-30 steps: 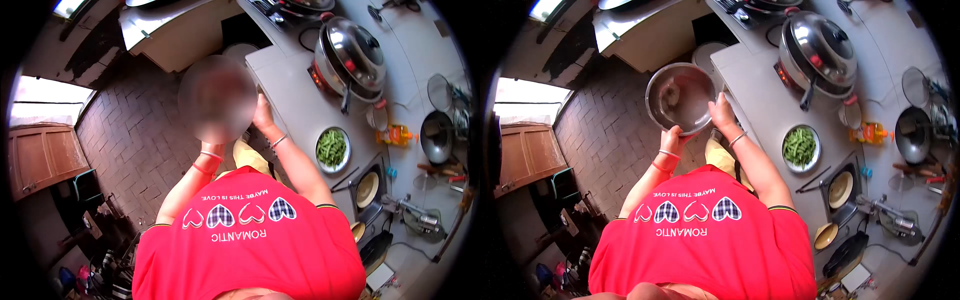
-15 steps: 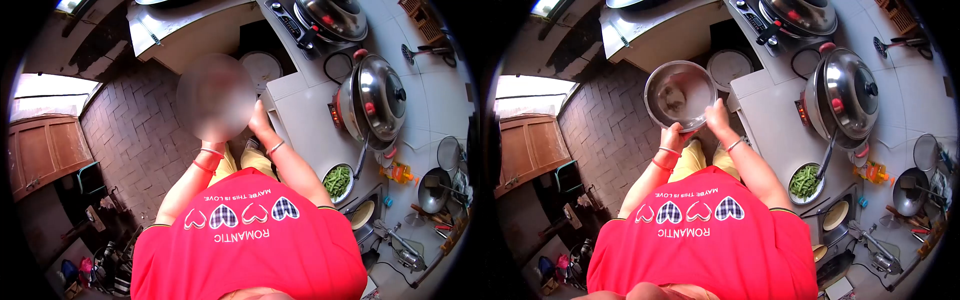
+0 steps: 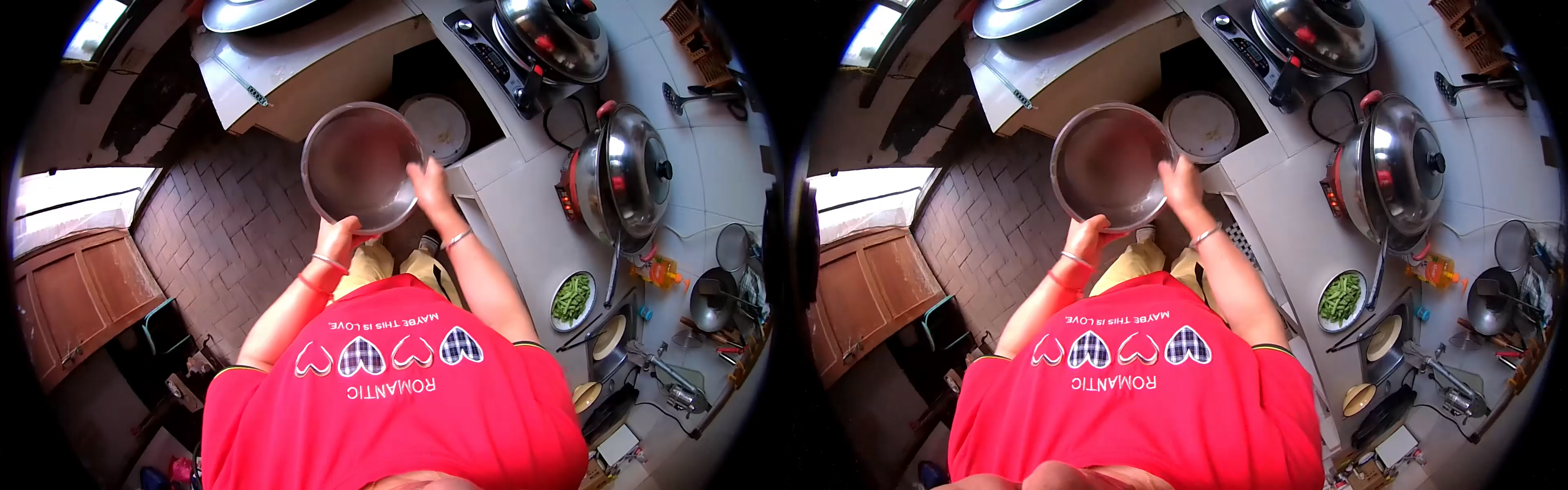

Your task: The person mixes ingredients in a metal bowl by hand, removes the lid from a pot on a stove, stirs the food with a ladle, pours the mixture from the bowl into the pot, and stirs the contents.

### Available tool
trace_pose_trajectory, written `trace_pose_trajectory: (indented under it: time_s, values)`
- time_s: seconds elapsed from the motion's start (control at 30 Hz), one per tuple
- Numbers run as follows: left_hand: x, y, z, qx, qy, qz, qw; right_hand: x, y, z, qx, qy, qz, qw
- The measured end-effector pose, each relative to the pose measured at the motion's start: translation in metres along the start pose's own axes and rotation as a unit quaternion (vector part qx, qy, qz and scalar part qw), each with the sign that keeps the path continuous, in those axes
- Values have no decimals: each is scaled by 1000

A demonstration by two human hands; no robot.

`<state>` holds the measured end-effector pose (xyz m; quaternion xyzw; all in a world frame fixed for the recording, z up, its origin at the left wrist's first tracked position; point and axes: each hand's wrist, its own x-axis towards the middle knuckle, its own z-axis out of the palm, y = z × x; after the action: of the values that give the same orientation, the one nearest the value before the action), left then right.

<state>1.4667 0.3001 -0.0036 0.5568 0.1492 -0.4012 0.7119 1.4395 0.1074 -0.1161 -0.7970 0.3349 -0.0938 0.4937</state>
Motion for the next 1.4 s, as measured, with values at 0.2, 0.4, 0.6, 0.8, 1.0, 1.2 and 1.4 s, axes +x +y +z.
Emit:
trace_pose_trajectory:
  time_s: [0.2, 0.4, 0.6, 0.8, 1.0, 1.2, 1.4]
  values:
    - [13, 11, -15, -58, 43, 96, 993, -20, -22, 42, 73, -23, 66, 995]
    - [12, 37, -35, 5, -2, 6, 1000, 14, -45, 15, -32, -29, 11, 999]
    - [5, 43, -31, -47, -23, 57, 997, 1, -19, 40, 57, -60, -48, 995]
    - [25, 13, -42, -80, 3, -7, 997, -17, -43, 17, -67, -22, -41, 997]
    - [4, 29, -34, -49, -19, -58, 997, 56, -73, -24, -237, -168, -173, 941]
    - [3, 19, -35, -62, -21, -84, 994, 69, -87, -36, -286, -188, -255, 904]
    - [11, 16, -27, -63, -10, -68, 996, 33, -109, -21, -460, -7, -416, 784]
